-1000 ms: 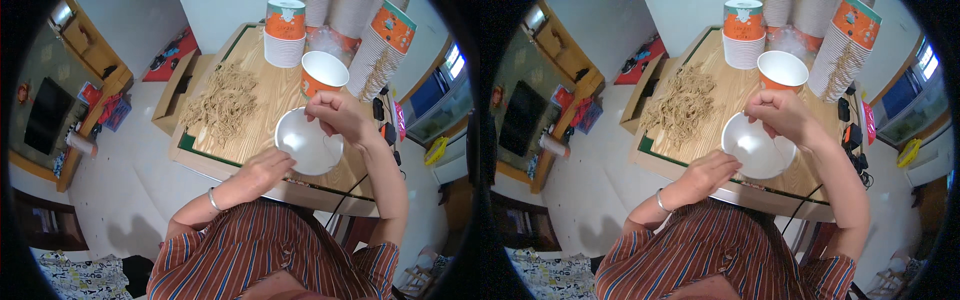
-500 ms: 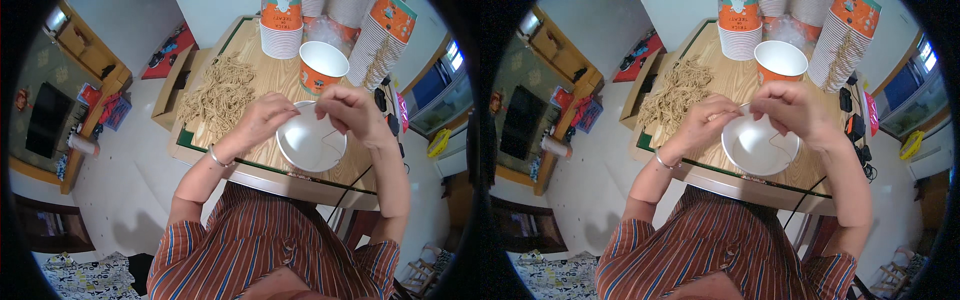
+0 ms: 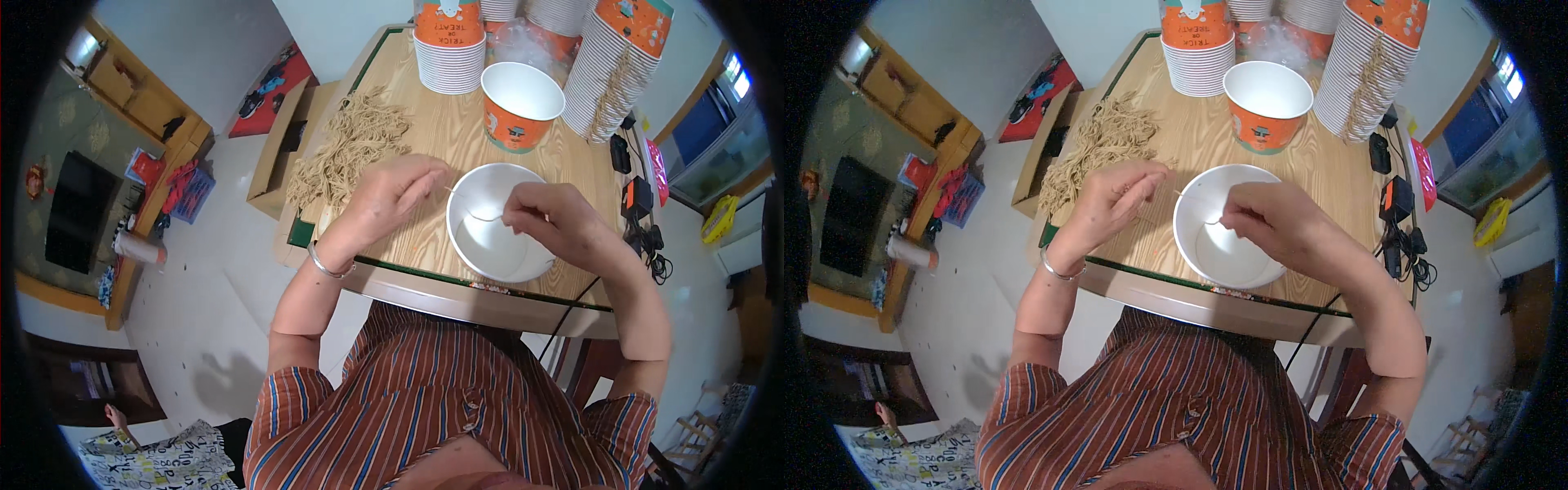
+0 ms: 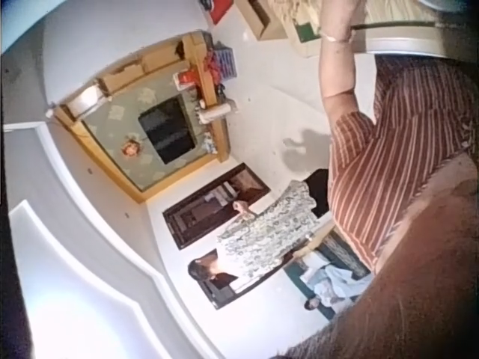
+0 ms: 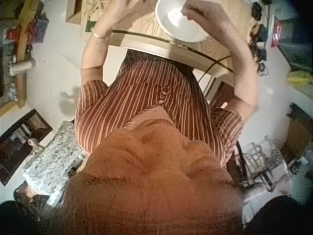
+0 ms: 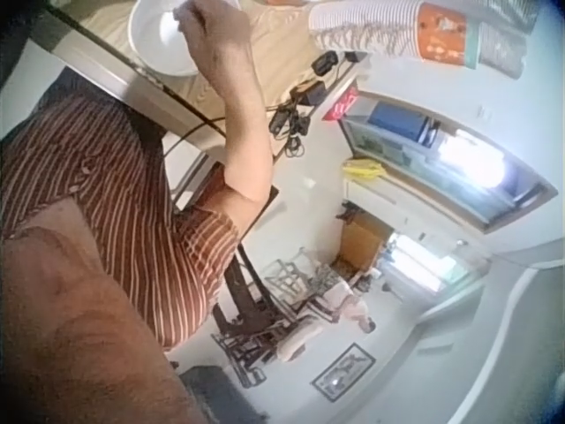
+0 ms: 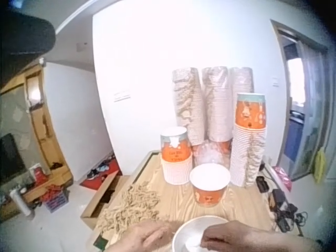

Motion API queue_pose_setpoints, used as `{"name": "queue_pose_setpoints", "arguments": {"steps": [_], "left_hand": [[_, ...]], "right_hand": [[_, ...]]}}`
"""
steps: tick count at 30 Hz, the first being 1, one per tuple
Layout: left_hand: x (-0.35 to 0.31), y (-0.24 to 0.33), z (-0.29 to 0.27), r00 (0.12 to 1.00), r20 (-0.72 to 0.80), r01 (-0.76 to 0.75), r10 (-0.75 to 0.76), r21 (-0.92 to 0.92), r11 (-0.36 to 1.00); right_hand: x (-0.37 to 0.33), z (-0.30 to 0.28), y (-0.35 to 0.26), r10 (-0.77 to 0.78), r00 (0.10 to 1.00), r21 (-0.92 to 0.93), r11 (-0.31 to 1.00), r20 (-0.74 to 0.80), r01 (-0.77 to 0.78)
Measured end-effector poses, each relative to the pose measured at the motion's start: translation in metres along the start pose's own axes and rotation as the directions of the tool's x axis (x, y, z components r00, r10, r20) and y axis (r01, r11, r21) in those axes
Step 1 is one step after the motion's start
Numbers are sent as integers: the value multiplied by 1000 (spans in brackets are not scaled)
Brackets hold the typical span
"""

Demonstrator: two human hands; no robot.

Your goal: Attaching string handles to decorative Halloween-themed paper buckets.

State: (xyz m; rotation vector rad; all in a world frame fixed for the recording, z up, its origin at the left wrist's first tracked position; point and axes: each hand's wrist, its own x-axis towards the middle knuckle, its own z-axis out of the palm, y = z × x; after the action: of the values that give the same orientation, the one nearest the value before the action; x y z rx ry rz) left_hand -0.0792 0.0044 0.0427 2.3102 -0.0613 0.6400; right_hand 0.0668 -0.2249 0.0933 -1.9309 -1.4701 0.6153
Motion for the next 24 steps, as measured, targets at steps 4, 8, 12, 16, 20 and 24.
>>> {"name": "queue_pose_setpoints", "arguments": {"steps": [4,8,12,16,20,24], "left_hand": [[14,13,-2,993,-15,-112,113,71,991],[20,15,8,990,18,-139,140,-46,989],[20,13,17,981,136,-101,139,-256,961],[16,3,8,954,286,-19,95,-257,966],[1,-3,-7,954,279,186,-108,-270,945],[-6,-12,-16,980,168,118,-108,-53,992]], "right_hand": [[9,-1,-4,6,998,226,974,-69,9],[11,-2,-6,10,1000,398,917,-23,0],[12,-2,-7,-32,997,343,938,-67,54],[9,-10,-8,-6,990,373,926,-142,59],[4,-14,2,73,982,417,909,-173,6],[3,-4,21,165,974,487,871,-153,-71]]}}
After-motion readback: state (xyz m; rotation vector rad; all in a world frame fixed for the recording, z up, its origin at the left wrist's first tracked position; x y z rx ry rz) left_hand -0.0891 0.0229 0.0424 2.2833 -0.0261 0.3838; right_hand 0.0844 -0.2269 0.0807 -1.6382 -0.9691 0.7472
